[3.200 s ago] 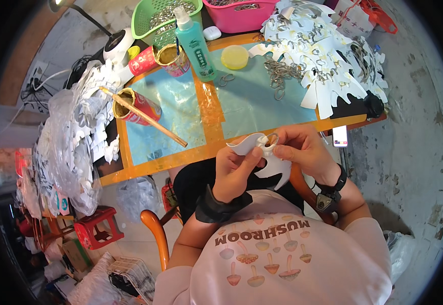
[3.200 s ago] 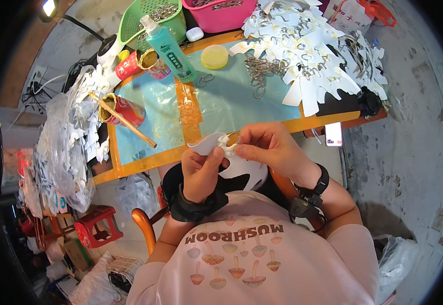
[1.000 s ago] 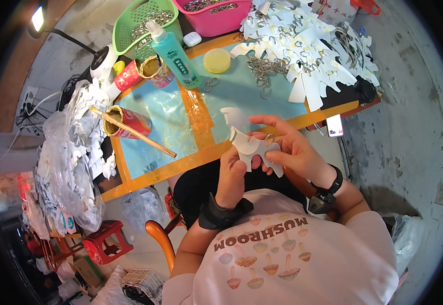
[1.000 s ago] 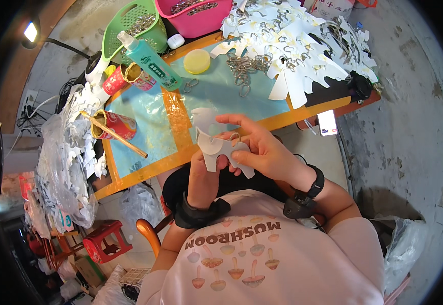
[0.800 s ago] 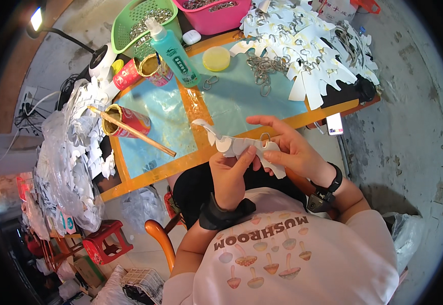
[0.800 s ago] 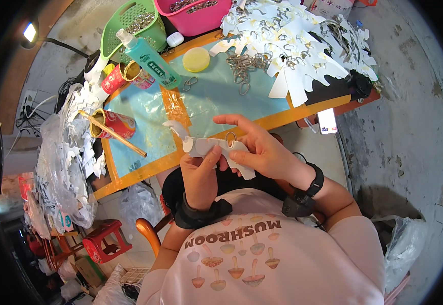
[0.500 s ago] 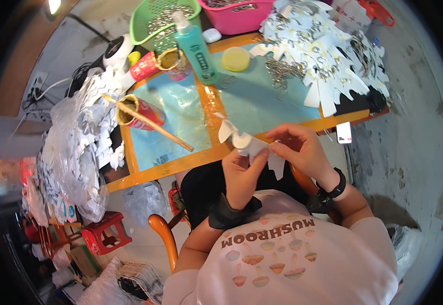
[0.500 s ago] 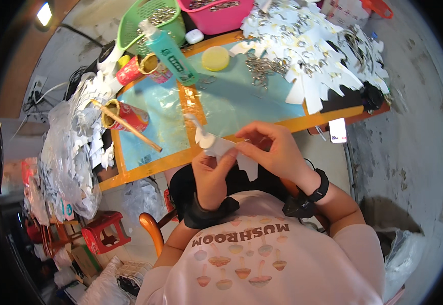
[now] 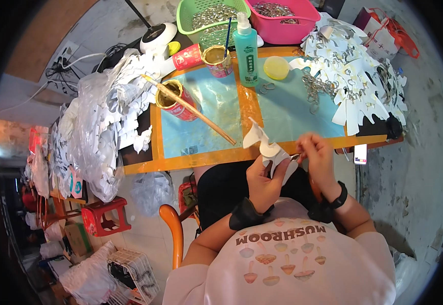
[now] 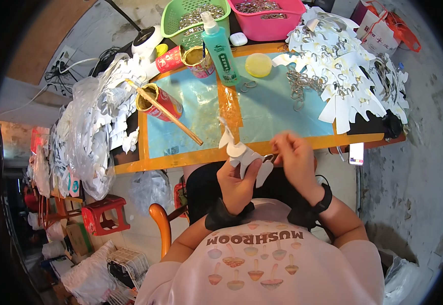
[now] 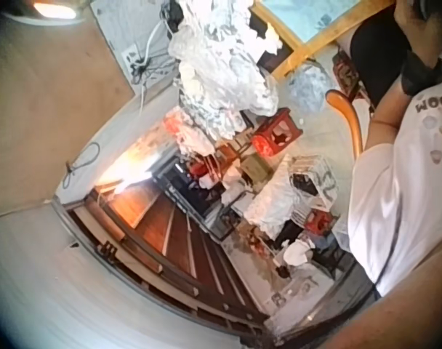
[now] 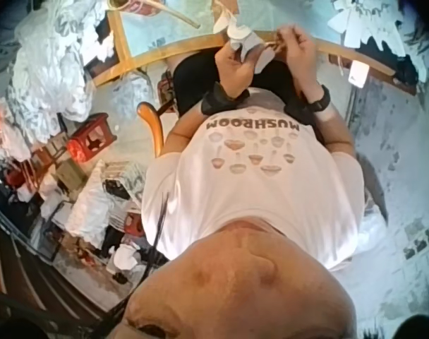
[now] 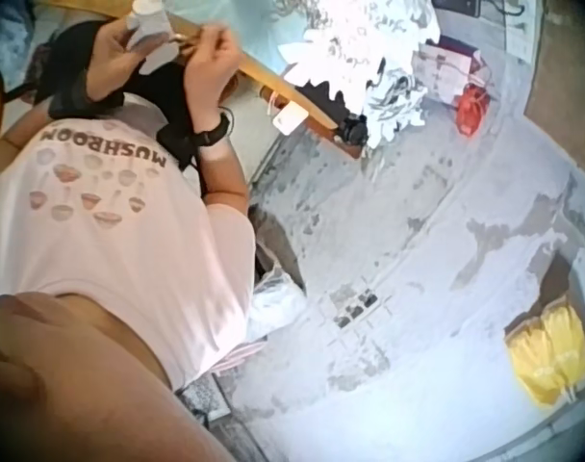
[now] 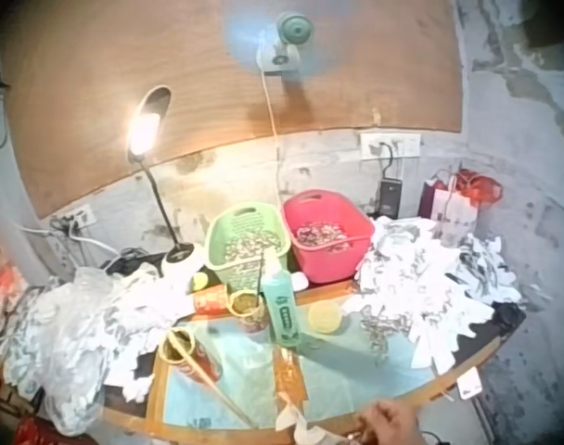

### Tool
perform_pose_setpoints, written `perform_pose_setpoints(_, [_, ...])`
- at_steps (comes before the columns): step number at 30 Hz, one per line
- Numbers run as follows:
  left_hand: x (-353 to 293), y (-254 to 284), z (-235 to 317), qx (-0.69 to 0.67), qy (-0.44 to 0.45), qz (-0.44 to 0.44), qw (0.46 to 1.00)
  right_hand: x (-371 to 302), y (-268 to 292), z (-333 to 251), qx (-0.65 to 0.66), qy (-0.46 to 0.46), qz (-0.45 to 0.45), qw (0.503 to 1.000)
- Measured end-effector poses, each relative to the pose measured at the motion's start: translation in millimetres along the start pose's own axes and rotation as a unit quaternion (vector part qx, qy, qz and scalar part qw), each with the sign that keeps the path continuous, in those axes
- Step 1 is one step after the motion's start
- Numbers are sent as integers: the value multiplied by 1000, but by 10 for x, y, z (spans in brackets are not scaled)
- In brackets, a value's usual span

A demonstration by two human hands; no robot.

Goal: The recorder applies adhesive to white shoe upper components and attaches metal eyelet rings.

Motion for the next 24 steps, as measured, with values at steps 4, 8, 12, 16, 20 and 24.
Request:
perform_pose_setpoints(4, [7, 110, -49, -43, 38, 31, 998, 256, 286, 130, 48, -3, 47, 998])
perform_pose_setpoints(8, [47, 199, -95, -109, 66, 61, 990, 291, 336, 133, 48, 64, 7, 997])
perform_pose_setpoints(12, [52, 263, -145, -146, 68, 78, 984, 239, 171, 79, 41, 55, -27, 997])
perform_pose_setpoints(16, [47, 277, -145, -146, 66, 86, 983, 176, 67, 118, 47, 43, -67, 996])
perform_pose_setpoints(20, [54, 253, -139, -160, 67, 82, 981, 118, -5, 51, 40, 66, -106, 991])
perform_pose_setpoints(24, [42, 227, -131, -173, 70, 82, 979, 76, -54, 36, 59, 57, -130, 988])
Point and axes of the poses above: each hand's wrist, its own x-axis towards the middle knuckle, its own y-axis out of the back of the hand, z = x × y, the point moved 10 cm from there along x, towards the middle knuckle, and after that the axes turned 13 degrees about -x, right-handed, at the moved point
